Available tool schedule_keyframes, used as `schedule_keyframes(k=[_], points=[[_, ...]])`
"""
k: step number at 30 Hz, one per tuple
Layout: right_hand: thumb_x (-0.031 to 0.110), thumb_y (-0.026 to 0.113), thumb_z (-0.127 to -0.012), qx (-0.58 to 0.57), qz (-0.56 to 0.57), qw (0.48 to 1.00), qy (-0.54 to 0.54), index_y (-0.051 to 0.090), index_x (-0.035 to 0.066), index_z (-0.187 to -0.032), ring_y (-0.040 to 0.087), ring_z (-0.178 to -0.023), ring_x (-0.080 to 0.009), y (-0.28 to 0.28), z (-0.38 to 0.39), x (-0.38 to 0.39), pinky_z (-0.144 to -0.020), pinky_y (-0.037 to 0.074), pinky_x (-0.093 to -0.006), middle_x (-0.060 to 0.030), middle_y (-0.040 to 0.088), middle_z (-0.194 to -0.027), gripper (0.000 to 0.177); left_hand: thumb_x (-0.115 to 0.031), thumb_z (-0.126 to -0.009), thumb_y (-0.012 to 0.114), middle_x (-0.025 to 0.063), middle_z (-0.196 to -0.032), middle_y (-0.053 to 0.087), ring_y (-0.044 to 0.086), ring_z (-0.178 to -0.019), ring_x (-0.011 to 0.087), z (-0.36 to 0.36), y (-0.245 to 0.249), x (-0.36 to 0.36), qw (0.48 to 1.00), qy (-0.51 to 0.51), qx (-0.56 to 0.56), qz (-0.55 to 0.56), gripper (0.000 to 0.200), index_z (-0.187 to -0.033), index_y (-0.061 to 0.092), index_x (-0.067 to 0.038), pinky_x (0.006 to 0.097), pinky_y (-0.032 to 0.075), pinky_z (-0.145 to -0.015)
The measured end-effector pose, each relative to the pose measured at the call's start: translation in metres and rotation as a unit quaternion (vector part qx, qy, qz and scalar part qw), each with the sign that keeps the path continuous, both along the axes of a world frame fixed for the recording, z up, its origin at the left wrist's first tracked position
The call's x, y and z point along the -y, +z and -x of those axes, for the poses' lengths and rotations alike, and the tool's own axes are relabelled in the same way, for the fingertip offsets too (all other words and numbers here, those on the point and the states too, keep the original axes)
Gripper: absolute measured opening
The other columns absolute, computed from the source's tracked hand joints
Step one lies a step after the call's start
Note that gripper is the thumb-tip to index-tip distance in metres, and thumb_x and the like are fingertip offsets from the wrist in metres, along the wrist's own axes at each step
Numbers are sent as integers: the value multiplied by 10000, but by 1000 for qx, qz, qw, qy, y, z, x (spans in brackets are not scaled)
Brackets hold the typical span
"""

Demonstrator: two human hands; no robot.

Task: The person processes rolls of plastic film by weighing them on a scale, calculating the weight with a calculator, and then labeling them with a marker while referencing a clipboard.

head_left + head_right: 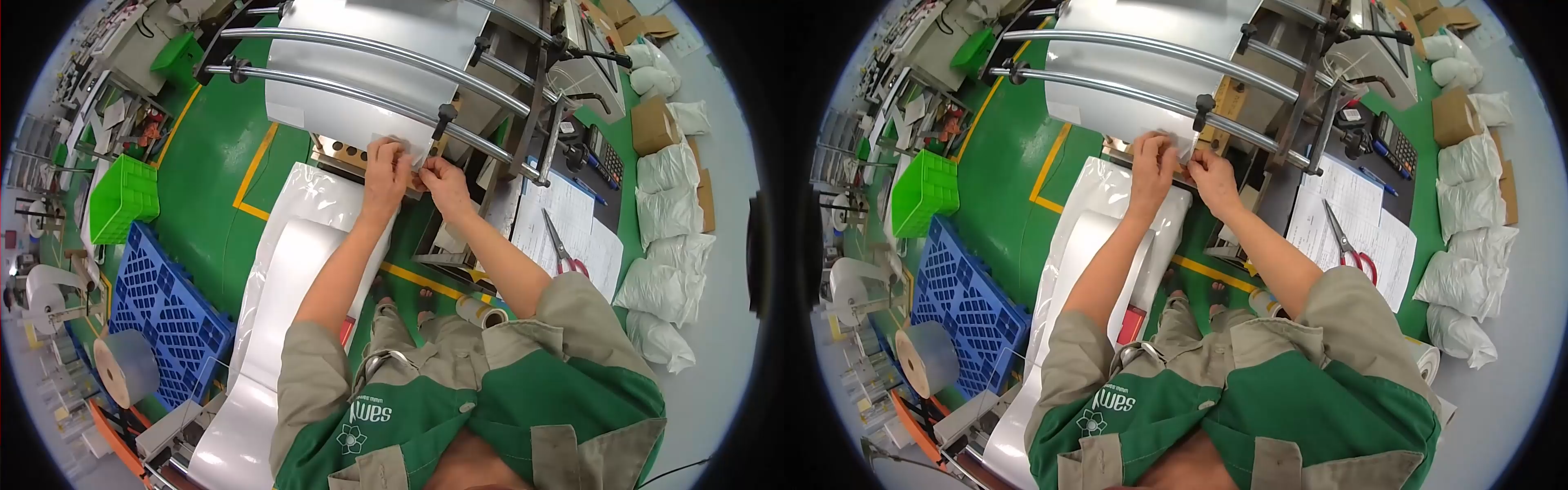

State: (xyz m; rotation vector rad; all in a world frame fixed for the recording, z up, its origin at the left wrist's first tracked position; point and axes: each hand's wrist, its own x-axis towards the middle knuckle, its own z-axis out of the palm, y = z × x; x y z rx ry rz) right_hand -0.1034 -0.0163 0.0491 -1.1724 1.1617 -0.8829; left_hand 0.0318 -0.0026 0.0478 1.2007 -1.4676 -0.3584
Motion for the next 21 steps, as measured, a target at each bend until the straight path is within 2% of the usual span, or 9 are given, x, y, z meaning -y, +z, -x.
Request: schedule_keyframes(k=[1,2,5,9,13,16,19,20,21], points=[[73,519,-887,26,-6,1000,-7,565,-27,-942,597,-712,-120,5,-2,-2,-692,505,-252,-57,613,-825,123,-17,-790,612,161,-1025,479,525,-882,306,3,9,-7,999,-20,-33,-26,209,-964,503,20,373,463,-742],[65,515,-884,27,8,1000,-10,566,-39,-939,599,-714,-121,1,-2,-2,-675,509,-244,-66,615,-828,128,-13,-772,636,156,-1010,483,528,-873,299,5,10,-7,1000,-12,-6,-8,217,-953,519,11,367,465,-727],[60,511,-882,9,16,1000,-2,564,-47,-943,600,-719,-123,0,-1,-2,-659,513,-239,-76,619,-842,134,-12,-766,644,145,-987,486,527,-865,307,3,-10,2,998,-23,-46,-28,173,-900,535,-2,372,457,-728],[66,511,-882,17,-4,1000,-4,566,-33,-948,599,-727,-124,1,0,-2,-666,511,-245,-78,624,-855,131,17,-767,622,145,-904,513,519,-832,330,-7,-1,15,994,98,-29,38,106,-830,537,8,393,430,-724],[76,519,-862,51,-48,998,-6,572,-11,-928,582,-748,-121,-2,3,2,-687,493,-250,-62,622,-858,122,-66,-803,608,132,-798,549,531,-772,282,-40,-36,29,960,259,-106,-18,99,-830,562,18,367,426,-690],[112,511,-864,136,-112,984,-28,571,20,-953,584,-868,-164,-15,10,15,-802,474,-312,-56,608,-908,141,-110,-810,606,97,-719,554,517,-676,210,-64,-60,32,895,302,-298,-137,150,-819,562,34,332,425,-638],[136,497,-869,209,-155,965,-42,577,38,-942,567,-930,-174,-23,12,26,-825,464,-336,-51,608,-937,146,-128,-807,612,73,-689,546,486,-607,155,-87,-86,30,835,327,-426,-121,180,-805,554,43,297,415,-585],[155,488,-872,216,-176,958,-71,584,39,-936,577,-843,-175,-25,9,29,-786,471,-330,-64,613,-909,163,-135,-828,625,53,-719,549,500,-613,106,-100,-98,27,832,327,-427,-135,183,-862,564,34,232,429,-574],[162,488,-880,239,-183,951,-76,580,38,-961,581,-860,-183,-20,5,28,-795,474,-338,-68,613,-929,175,-132,-828,626,50,-719,546,497,-608,104,-106,-99,23,831,300,-445,-144,180,-864,560,32,228,430,-574]])
